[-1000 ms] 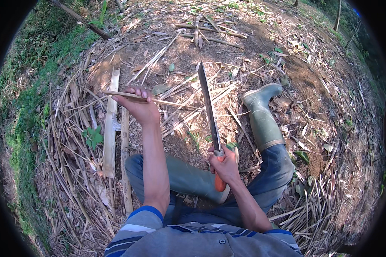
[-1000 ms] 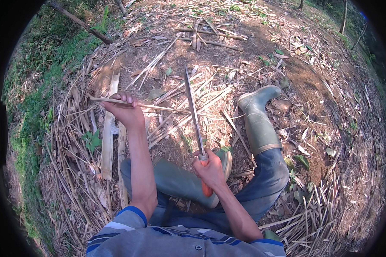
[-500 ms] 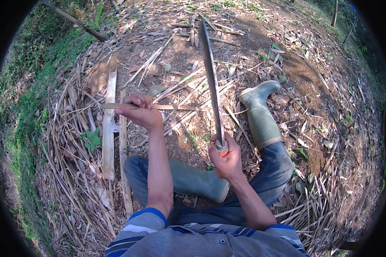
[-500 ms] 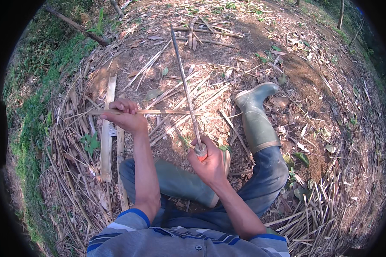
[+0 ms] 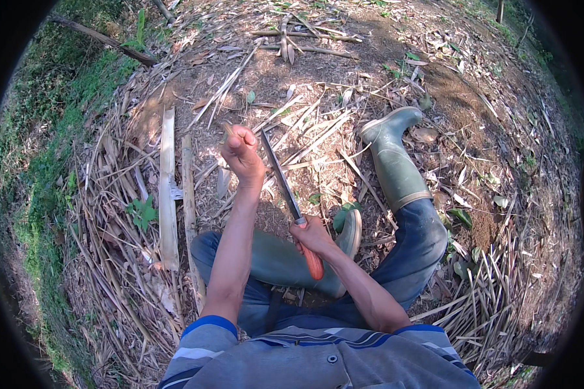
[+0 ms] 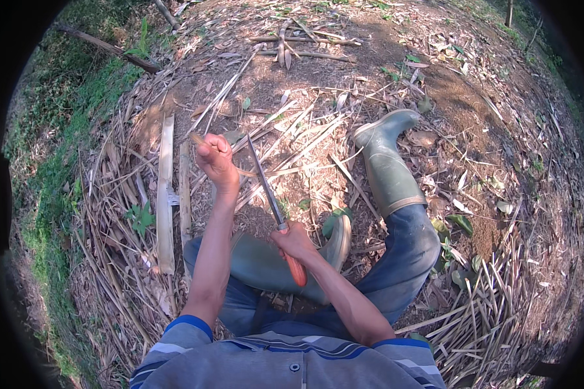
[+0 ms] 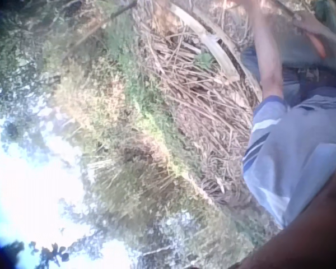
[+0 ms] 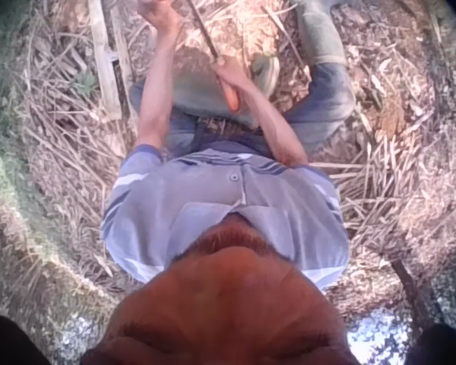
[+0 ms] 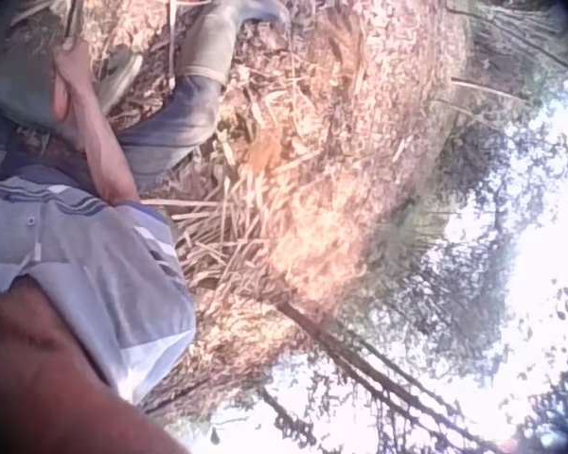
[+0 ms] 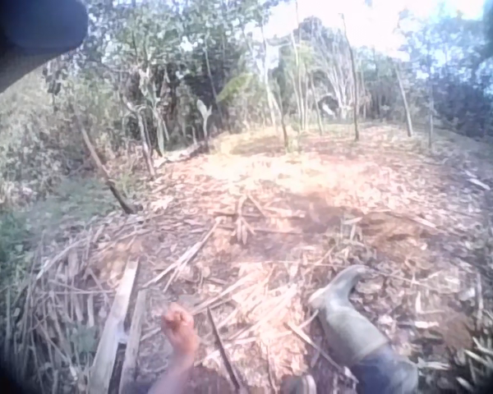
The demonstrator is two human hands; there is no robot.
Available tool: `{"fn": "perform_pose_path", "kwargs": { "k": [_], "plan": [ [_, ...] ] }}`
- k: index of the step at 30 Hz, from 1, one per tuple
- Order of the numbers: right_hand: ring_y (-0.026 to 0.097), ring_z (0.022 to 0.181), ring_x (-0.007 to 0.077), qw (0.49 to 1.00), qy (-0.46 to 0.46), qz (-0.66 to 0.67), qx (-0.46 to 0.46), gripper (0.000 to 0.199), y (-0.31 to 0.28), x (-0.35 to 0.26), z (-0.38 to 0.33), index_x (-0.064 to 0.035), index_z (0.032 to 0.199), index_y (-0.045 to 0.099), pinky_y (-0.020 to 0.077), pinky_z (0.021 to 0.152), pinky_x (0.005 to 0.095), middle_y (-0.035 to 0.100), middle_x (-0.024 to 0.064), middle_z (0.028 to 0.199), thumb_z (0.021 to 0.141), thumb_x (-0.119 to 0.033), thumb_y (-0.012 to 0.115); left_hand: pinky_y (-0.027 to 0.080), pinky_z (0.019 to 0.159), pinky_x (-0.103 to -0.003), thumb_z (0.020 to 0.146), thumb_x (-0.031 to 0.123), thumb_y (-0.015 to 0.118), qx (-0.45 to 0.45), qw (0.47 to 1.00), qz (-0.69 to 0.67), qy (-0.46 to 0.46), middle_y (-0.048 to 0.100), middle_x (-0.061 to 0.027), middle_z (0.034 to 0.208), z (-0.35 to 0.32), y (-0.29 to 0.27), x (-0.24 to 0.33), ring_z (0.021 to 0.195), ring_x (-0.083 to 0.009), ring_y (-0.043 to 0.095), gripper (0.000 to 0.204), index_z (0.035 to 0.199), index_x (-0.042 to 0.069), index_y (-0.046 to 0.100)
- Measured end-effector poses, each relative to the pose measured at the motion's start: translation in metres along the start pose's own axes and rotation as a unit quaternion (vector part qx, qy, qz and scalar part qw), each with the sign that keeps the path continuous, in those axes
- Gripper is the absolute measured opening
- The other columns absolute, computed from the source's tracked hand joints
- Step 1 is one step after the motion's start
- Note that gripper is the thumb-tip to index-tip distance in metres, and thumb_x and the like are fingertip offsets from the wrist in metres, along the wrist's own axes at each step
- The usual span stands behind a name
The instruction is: The person sits on the ground in a wooded area and uses a machete to split thin sticks and bamboo pieces. They repeatedly pick up small pieces of wood, position them, and strike them with the blade to split them into smaller fragments.
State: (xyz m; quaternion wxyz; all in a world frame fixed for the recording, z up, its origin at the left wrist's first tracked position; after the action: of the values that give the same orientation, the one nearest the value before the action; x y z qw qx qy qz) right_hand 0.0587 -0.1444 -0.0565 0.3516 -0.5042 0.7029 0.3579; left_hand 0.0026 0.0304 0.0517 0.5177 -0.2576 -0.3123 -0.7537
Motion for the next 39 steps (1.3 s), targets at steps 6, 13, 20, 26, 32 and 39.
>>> {"fn": "perform_pose_path", "kwargs": {
  "k": [6,13,20,26,32,39],
  "plan": [
    [0.053,0.045,0.0138,0.998,0.037,0.022,-0.044,0.016,0.011,0.001,0.009,-0.0022,0.082,0.045,0.0457,0.04,0.0291,0.052,0.0058,0.06,0.08,-0.012,0.057,0.02,0.047,-0.023,0.089,0.06,0.042,0.023,0.999,-0.027,-0.035,0.037,0.0012,0.063,0.004,-0.046,-0.019,0.052,-0.0065,0.03,0.058,0.066,0.007,0.039],
    [0.053,0.045,0.0154,0.998,0.044,0.028,-0.028,0.015,0.017,0.007,0.015,-0.0013,0.077,0.046,0.0458,0.039,0.0301,0.051,0.0063,0.059,0.08,-0.012,0.056,0.021,0.048,-0.023,0.088,0.064,0.038,0.017,1.0,0.022,-0.013,0.035,0.002,0.062,-0.001,-0.039,-0.036,0.052,-0.0071,0.029,0.059,0.067,0.009,0.039],
    [0.053,0.046,0.0161,0.999,0.017,0.016,-0.046,0.011,-0.02,-0.021,0.067,-0.0018,0.083,0.052,0.0467,0.041,0.0306,0.052,0.0061,0.058,0.08,-0.011,0.055,0.046,0.05,-0.039,0.094,0.057,0.031,-0.165,0.933,0.314,0.06,0.063,-0.0082,0.063,-0.047,0.027,-0.097,0.056,-0.0233,0.06,0.061,0.09,0.009,0.069],
    [0.052,0.046,0.0143,0.983,0.043,0.178,-0.001,0.009,-0.029,0.009,0.034,-0.0028,0.085,0.05,0.0466,0.041,0.0295,0.052,0.0046,0.062,0.082,-0.011,0.054,0.039,0.049,-0.038,0.09,0.06,0.042,-0.241,0.895,0.355,-0.122,0.048,-0.0049,0.054,0.02,0.014,-0.047,0.05,-0.018,0.049,0.056,0.082,0.006,0.054],
    [0.051,0.045,0.0132,0.957,-0.016,0.27,0.108,0.007,-0.055,0.014,0.007,-0.0032,0.087,0.052,0.045,0.041,0.0279,0.051,0.0039,0.061,0.086,-0.009,0.054,0.045,0.078,-0.045,0.083,0.025,0.061,-0.442,0.727,0.513,-0.115,0.055,-0.0131,0.103,-0.117,-0.049,-0.149,0.097,-0.0283,0.056,0.027,0.104,0.009,0.054],
    [0.052,0.045,0.0135,0.966,-0.083,0.153,0.19,0.008,-0.11,0.024,-0.047,-0.002,0.088,0.052,0.0445,0.042,0.0282,0.052,0.0044,0.061,0.084,-0.008,0.056,0.04,0.091,-0.044,0.072,0.015,0.065,-0.437,0.694,0.551,-0.15,0.053,-0.0144,0.105,-0.149,-0.046,-0.165,0.11,-0.0309,0.049,0.041,0.111,0.007,0.052]
  ]
}}
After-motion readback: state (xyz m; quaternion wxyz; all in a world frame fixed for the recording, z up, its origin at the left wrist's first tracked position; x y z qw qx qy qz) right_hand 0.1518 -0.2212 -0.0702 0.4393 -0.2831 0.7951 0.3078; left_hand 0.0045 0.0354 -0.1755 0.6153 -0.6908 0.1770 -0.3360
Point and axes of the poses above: each hand's wrist, its own z-axis towards the middle knuckle, its own y-axis out of the palm, x = y × z, the point moved 1 cm from there along z, towards the middle knuckle
